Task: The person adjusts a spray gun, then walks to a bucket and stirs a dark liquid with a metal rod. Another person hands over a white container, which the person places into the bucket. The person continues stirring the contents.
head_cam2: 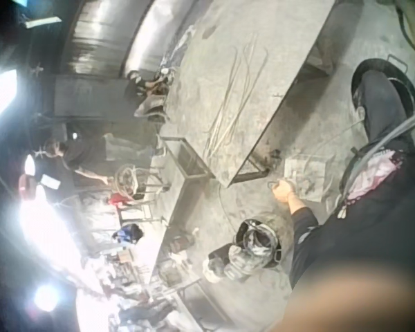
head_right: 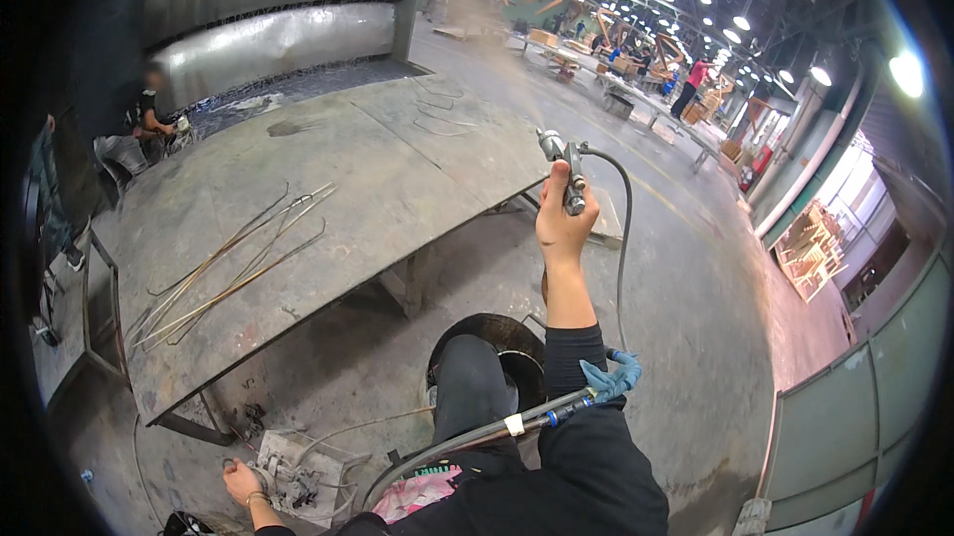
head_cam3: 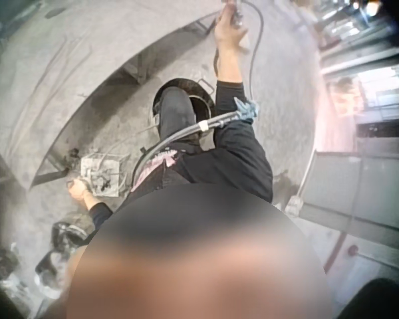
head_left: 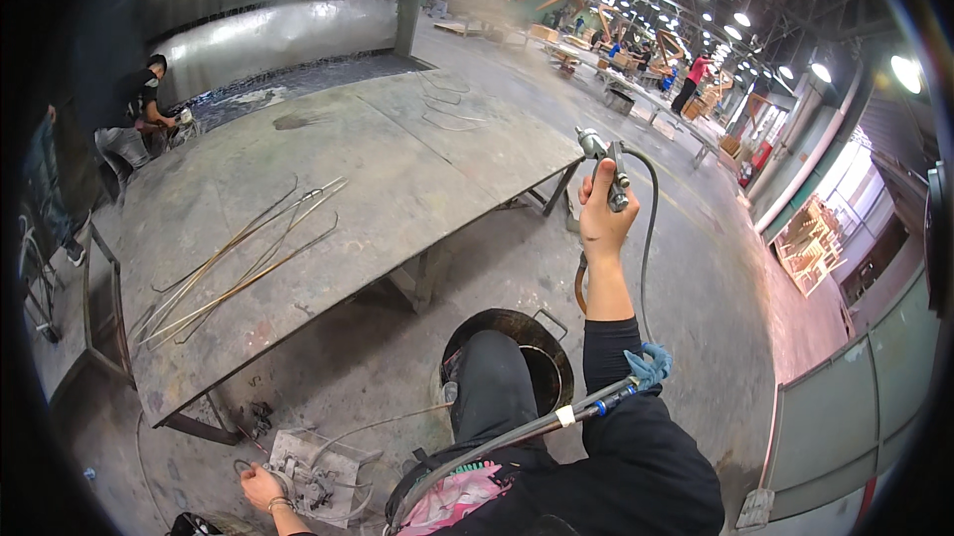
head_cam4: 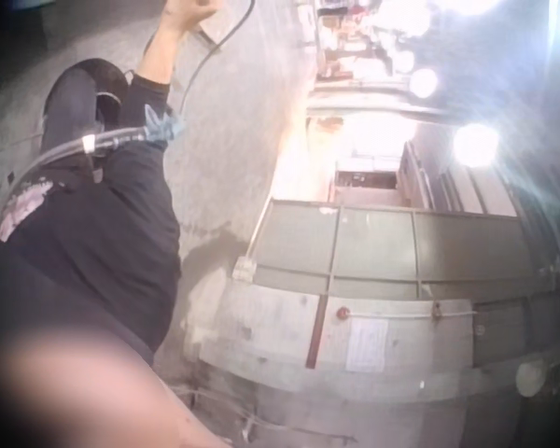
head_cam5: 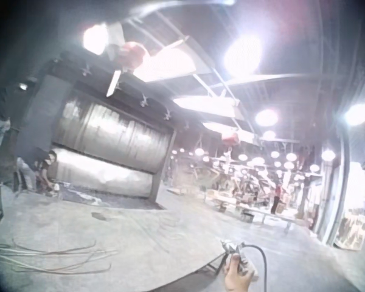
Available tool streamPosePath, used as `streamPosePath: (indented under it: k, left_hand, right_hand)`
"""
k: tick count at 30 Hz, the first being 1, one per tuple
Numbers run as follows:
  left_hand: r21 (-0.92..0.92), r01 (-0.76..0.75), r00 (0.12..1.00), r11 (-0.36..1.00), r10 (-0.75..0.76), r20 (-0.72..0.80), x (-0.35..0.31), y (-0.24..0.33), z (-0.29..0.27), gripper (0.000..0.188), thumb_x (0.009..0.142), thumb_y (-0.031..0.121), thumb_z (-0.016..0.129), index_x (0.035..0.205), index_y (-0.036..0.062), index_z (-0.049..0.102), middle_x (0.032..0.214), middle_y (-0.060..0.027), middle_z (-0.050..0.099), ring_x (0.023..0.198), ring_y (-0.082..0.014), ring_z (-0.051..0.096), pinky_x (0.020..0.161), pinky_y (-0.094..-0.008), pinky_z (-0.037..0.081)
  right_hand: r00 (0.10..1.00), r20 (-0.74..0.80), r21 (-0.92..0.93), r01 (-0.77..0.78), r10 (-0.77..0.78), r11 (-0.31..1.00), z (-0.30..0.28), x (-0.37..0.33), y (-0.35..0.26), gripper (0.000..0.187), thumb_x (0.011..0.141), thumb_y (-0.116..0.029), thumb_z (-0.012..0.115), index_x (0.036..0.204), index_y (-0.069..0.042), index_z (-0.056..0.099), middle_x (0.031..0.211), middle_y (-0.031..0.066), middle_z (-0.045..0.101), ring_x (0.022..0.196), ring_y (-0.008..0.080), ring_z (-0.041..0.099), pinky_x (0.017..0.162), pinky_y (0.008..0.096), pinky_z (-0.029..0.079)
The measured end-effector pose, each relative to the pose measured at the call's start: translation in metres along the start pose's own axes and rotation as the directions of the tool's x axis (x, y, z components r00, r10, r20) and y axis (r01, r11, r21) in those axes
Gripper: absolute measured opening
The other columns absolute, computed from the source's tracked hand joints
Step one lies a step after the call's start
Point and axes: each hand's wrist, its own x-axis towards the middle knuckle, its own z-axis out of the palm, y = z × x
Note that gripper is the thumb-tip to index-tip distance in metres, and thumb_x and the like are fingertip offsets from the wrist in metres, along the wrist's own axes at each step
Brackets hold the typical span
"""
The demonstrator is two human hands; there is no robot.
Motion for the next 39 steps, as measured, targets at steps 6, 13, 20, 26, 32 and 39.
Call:
streamPosePath:
  k: [6,13,20,26,32,39]
  left_hand:
    - [0.016,0.006,1.000,1.000,-0.007,0.025,-0.005,0.004,-0.006,0.043,0.094,0.045,0.063,0.106,0.0045,0.073,0.110,-0.0204,0.074,0.107,-0.0427,0.068,0.092,-0.0527,0.051]
    - [-0.014,-0.015,1.000,1.000,0.016,0.009,-0.010,0.006,-0.009,0.043,0.093,0.045,0.062,0.103,0.0045,0.072,0.105,-0.0208,0.075,0.104,-0.0440,0.068,0.090,-0.0538,0.051]
    - [-0.001,-0.042,0.999,0.999,0.042,0.001,-0.010,0.005,-0.008,0.041,0.092,0.044,0.063,0.099,0.0040,0.071,0.103,-0.0221,0.075,0.101,-0.0454,0.068,0.088,-0.0545,0.051]
    - [-0.019,0.011,1.000,1.000,-0.011,-0.008,-0.010,0.006,-0.005,0.040,0.092,0.043,0.064,0.099,0.0041,0.071,0.101,-0.0220,0.075,0.101,-0.0450,0.068,0.088,-0.0538,0.051]
    - [-0.013,-0.007,1.000,1.000,0.006,-0.016,-0.009,0.005,-0.006,0.041,0.091,0.043,0.064,0.099,0.0042,0.072,0.102,-0.0218,0.075,0.101,-0.0445,0.069,0.088,-0.0534,0.051]
    - [-0.015,-0.005,1.000,1.000,0.004,-0.012,-0.016,0.014,-0.015,0.041,0.091,0.044,0.063,0.098,0.0048,0.073,0.103,-0.0215,0.075,0.102,-0.0442,0.069,0.088,-0.0531,0.051]
  right_hand:
    - [0.999,0.050,-0.049,0.019,-0.017,0.999,0.000,-0.002,0.002,0.047,0.102,-0.050,0.066,0.087,-0.005,0.065,0.069,-0.0045,0.056,0.062,0.0044,0.052,0.057,0.0220,0.040]
    - [0.998,0.064,-0.026,0.004,-0.003,1.000,0.007,-0.008,0.004,0.048,0.102,-0.051,0.067,0.091,-0.004,0.067,0.068,-0.0051,0.055,0.062,0.0042,0.051,0.057,0.0222,0.039]
    - [0.995,0.093,-0.060,0.032,-0.026,0.998,0.011,-0.011,0.003,0.049,0.102,-0.051,0.066,0.091,-0.003,0.066,0.068,-0.0048,0.054,0.062,0.0046,0.051,0.057,0.0235,0.039]
    - [0.993,0.111,-0.047,0.035,-0.030,0.998,0.012,-0.011,0.008,0.051,0.102,-0.052,0.065,0.091,-0.003,0.066,0.068,-0.0040,0.055,0.062,0.0054,0.051,0.058,0.0240,0.040]
    - [0.994,0.103,-0.063,0.027,-0.021,0.998,0.012,-0.014,0.008,0.054,0.101,-0.054,0.065,0.098,-0.001,0.069,0.069,-0.0036,0.056,0.063,0.0054,0.053,0.058,0.0234,0.042]
    - [0.996,0.093,-0.070,0.017,-0.011,0.997,0.012,-0.016,0.006,0.054,0.100,-0.055,0.066,0.101,-0.001,0.069,0.070,-0.0034,0.057,0.063,0.0053,0.053,0.058,0.0229,0.042]
